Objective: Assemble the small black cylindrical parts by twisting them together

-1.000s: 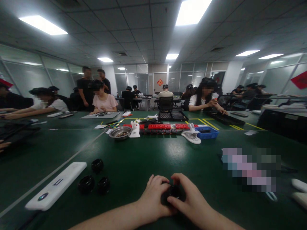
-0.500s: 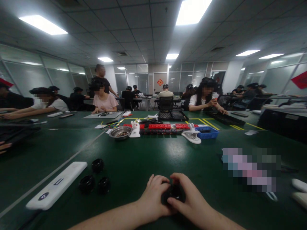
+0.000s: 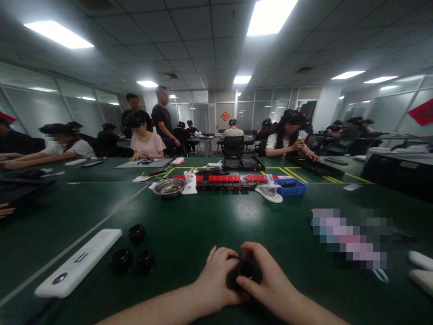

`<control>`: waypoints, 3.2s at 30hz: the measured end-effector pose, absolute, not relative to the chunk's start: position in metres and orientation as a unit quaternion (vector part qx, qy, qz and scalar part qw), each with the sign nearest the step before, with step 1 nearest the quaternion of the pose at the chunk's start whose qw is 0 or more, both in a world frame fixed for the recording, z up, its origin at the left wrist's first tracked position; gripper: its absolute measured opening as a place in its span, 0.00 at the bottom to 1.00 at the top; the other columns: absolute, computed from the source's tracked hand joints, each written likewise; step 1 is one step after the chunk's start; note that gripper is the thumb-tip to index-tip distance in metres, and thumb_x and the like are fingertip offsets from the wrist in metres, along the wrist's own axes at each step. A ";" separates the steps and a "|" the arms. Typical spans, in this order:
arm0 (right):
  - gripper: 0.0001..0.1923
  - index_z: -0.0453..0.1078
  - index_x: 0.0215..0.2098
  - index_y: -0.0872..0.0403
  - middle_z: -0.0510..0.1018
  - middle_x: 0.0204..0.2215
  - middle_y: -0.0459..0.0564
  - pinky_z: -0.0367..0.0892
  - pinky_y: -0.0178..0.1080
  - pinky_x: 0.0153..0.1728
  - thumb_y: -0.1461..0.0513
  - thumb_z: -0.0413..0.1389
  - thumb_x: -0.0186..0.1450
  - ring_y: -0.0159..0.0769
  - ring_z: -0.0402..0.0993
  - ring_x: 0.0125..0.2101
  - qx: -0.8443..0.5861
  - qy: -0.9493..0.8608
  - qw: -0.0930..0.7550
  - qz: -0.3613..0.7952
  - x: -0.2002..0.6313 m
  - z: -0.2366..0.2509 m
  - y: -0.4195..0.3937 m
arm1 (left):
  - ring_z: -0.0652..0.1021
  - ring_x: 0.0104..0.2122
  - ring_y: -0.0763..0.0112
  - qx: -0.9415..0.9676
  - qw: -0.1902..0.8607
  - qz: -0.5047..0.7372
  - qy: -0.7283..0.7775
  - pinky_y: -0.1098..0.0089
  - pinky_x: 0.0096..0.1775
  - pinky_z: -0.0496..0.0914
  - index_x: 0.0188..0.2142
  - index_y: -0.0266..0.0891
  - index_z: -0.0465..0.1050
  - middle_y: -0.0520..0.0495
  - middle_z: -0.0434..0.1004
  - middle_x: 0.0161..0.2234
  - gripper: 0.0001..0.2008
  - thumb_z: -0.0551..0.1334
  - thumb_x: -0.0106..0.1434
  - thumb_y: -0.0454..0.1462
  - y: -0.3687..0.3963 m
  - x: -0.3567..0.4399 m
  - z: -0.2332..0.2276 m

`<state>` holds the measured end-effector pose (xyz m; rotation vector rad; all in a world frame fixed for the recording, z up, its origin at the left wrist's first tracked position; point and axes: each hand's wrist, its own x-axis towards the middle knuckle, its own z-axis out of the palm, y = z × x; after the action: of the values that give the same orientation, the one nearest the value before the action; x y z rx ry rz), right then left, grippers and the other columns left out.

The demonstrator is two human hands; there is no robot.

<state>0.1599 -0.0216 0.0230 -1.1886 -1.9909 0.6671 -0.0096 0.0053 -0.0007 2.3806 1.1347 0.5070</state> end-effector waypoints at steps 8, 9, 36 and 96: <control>0.30 0.57 0.50 0.54 0.68 0.46 0.53 0.60 0.44 0.49 0.73 0.50 0.48 0.40 0.64 0.47 -0.385 -0.796 0.346 0.313 0.160 0.026 -0.026 | 0.65 0.48 0.56 0.862 0.234 0.188 0.409 0.50 0.55 0.45 0.45 0.44 0.67 0.46 0.66 0.46 0.27 0.67 0.45 0.44 0.005 -0.009 0.002; 0.30 0.56 0.50 0.54 0.67 0.46 0.53 0.59 0.45 0.49 0.72 0.50 0.49 0.41 0.64 0.47 -0.388 -0.797 0.349 0.305 0.161 0.027 -0.027 | 0.64 0.48 0.56 0.862 0.235 0.187 0.408 0.49 0.55 0.45 0.45 0.44 0.68 0.47 0.66 0.46 0.26 0.67 0.45 0.44 0.005 -0.010 0.002; 0.33 0.53 0.53 0.53 0.65 0.49 0.54 0.57 0.46 0.52 0.73 0.49 0.49 0.41 0.62 0.50 -0.392 -0.799 0.359 0.282 0.160 0.019 -0.027 | 0.65 0.49 0.56 0.860 0.235 0.195 0.409 0.50 0.56 0.45 0.44 0.44 0.69 0.45 0.66 0.47 0.25 0.67 0.45 0.43 0.004 -0.009 0.003; 0.23 0.60 0.45 0.54 0.70 0.40 0.52 0.63 0.43 0.45 0.71 0.50 0.50 0.39 0.67 0.42 -0.428 -0.785 0.360 0.266 0.159 0.023 -0.025 | 0.65 0.48 0.56 0.861 0.236 0.189 0.409 0.50 0.55 0.46 0.46 0.45 0.67 0.47 0.66 0.46 0.29 0.68 0.43 0.44 0.003 -0.009 0.005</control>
<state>0.1590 -0.0254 0.0232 -1.1024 -2.0241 0.6858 -0.0090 0.0035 0.0049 2.3608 1.1210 0.5178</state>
